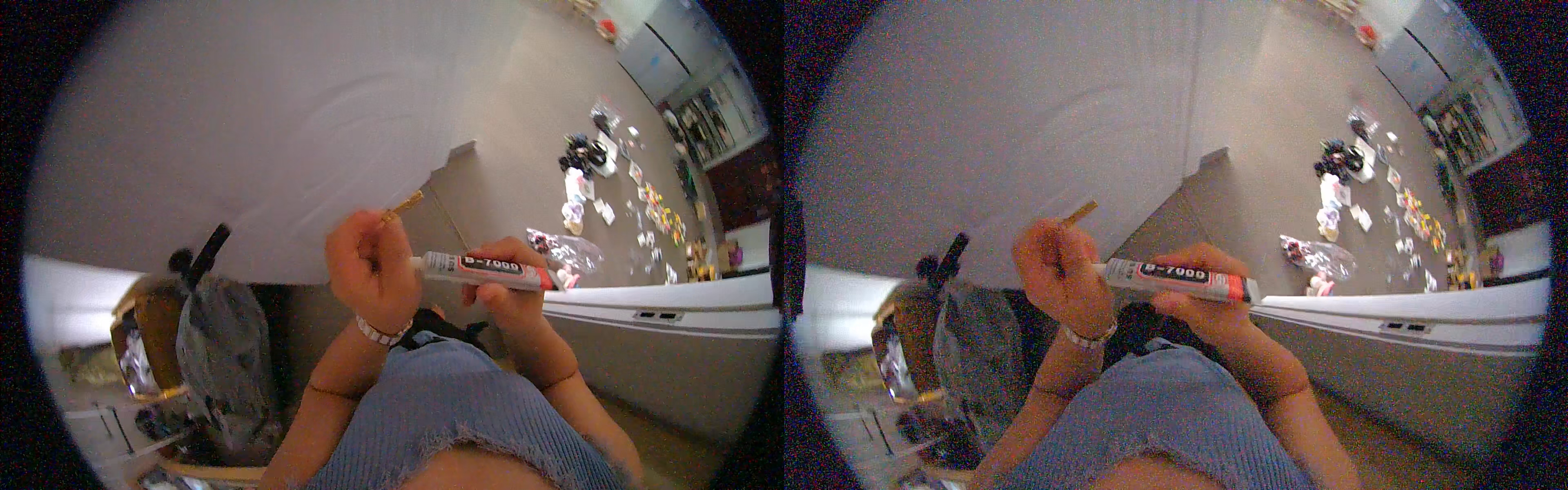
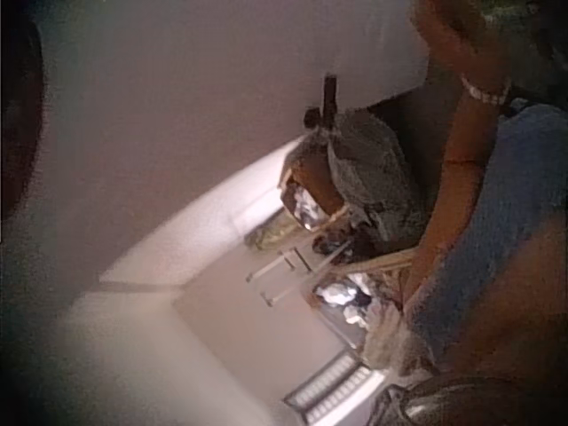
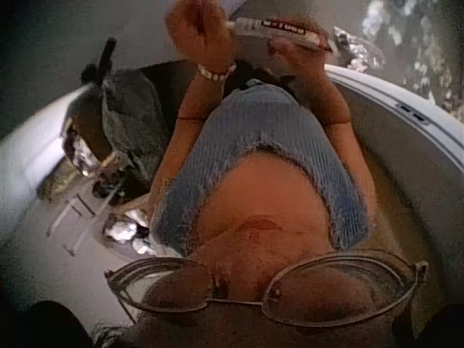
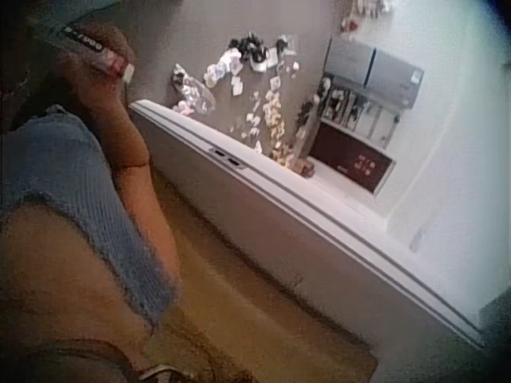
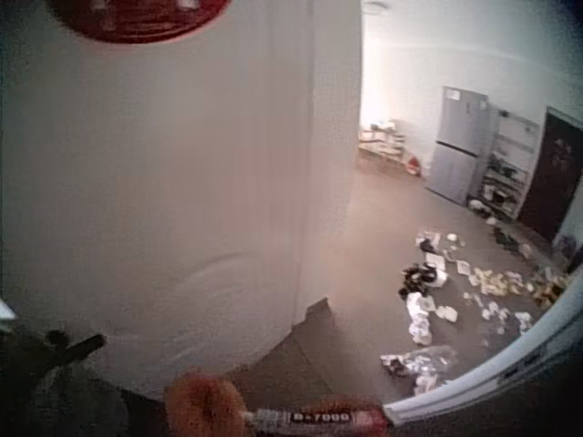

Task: The person applies glue to a small gold hair clip and attaches a white oval piece. They then place the clip into a plastic bag and proceed to attach various hair clips to white backing cards, arranging them on the floor.

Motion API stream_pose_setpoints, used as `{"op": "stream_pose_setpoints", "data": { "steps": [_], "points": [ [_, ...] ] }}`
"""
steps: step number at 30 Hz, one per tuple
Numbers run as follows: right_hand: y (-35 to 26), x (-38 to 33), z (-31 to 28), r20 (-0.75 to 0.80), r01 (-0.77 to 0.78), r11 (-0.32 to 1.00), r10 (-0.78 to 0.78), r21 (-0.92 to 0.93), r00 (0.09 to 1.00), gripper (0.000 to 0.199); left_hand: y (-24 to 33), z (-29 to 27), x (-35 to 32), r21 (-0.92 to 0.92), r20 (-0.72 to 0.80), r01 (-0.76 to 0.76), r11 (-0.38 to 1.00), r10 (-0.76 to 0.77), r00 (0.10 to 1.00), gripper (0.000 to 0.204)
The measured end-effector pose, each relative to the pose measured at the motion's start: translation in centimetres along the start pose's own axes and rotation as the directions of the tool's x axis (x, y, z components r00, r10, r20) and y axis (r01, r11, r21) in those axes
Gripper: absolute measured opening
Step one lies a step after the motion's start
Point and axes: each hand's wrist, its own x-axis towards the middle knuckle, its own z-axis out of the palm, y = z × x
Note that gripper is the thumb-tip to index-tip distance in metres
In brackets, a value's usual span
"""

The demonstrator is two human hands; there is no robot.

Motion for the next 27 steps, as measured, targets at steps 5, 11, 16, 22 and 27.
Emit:
{"op": "stream_pose_setpoints", "data": {
  "steps": [5, 11, 16, 22, 27],
  "points": [
    [1.0, -1.7, 8.4, 0.158, -0.054, 0.986, 0.028, 0.16, 0.987, 0.053, 2.5, -9.8, 0.8, 0.029, -0.16, -0.035, 0.999, 0.039, 0.986, 0.019],
    [4.1, -4.4, 24.0, 0.488, -0.175, 0.972, 0.078, 0.156, 0.87, 0.05, 5.2, -27.8, 2.0, 0.539, -0.234, -0.079, 0.839, 0.239, 0.942, 0.012],
    [8.9, -7.8, 39.9, 0.506, -0.724, 0.686, 0.601, 0.071, 0.619, 0.048, 7.3, -44.3, 2.2, 0.772, -0.224, -0.06, 0.633, 0.358, 0.906, 0.013],
    [10.9, -8.5, 49.9, 0.644, -0.421, 0.896, 0.242, 0.137, 0.726, 0.049, 8.5, -55.8, 3.3, 0.675, -0.454, 0.13, 0.726, 0.27, 0.849, 0.016],
    [12.6, -5.3, 52.3, 0.847, 0.75, 0.653, -0.336, -0.107, 0.413, 0.034, 7.4, -59.9, 4.5, 0.436, -0.612, 0.251, 0.864, 0.08, 0.786, 0.011]
  ]
}}
